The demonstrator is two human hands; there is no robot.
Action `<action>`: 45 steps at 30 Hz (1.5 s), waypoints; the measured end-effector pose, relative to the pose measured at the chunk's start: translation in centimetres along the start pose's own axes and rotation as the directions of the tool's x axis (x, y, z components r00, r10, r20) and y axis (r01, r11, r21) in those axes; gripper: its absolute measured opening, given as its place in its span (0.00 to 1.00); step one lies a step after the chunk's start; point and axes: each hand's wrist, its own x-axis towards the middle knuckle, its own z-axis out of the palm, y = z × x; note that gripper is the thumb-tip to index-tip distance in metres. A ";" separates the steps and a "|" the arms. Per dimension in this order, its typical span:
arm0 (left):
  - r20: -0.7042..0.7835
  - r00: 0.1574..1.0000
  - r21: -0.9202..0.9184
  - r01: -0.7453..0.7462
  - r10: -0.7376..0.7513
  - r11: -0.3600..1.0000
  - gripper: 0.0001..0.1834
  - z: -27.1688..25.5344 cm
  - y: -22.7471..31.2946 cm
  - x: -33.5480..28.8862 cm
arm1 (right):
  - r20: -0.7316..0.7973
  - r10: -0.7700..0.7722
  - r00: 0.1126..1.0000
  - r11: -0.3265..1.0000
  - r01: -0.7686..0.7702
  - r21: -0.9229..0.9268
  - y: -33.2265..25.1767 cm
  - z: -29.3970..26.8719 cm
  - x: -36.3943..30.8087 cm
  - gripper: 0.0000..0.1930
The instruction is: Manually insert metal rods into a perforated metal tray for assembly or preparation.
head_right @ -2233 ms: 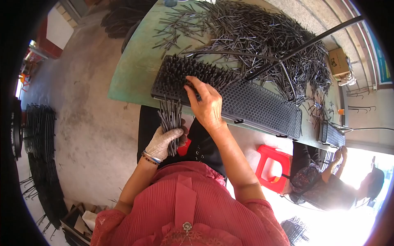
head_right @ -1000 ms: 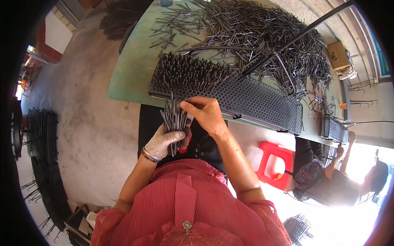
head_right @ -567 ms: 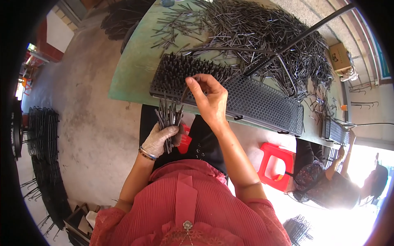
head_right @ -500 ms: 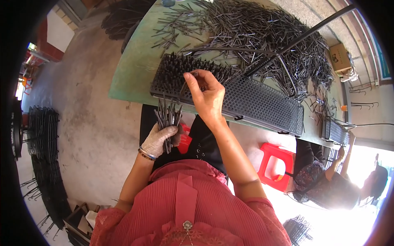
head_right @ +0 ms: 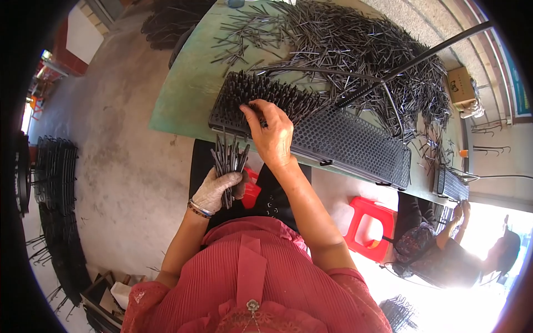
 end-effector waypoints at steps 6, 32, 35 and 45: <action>0.010 1.000 0.021 0.013 -0.013 1.000 0.12 0.0 0.0 -0.1 | 0.074 -0.281 0.957 0.957 0.286 -0.054 0.5 -0.5 0.7 0.11; 0.183 0.982 0.163 0.009 -0.039 0.987 0.14 1.9 2.1 -0.7 | 0.621 0.169 0.765 0.930 -0.332 0.156 -2.3 -4.4 0.2 0.15; 0.237 0.960 0.284 0.081 -0.151 0.955 0.14 2.3 2.6 -0.4 | 0.712 0.319 0.625 0.821 -0.557 0.121 -1.6 -5.7 0.0 0.15; 0.209 0.964 0.264 0.106 -0.164 0.959 0.17 1.8 0.1 2.8 | 0.246 0.327 0.912 0.889 -0.386 0.248 -0.4 -8.0 1.6 0.10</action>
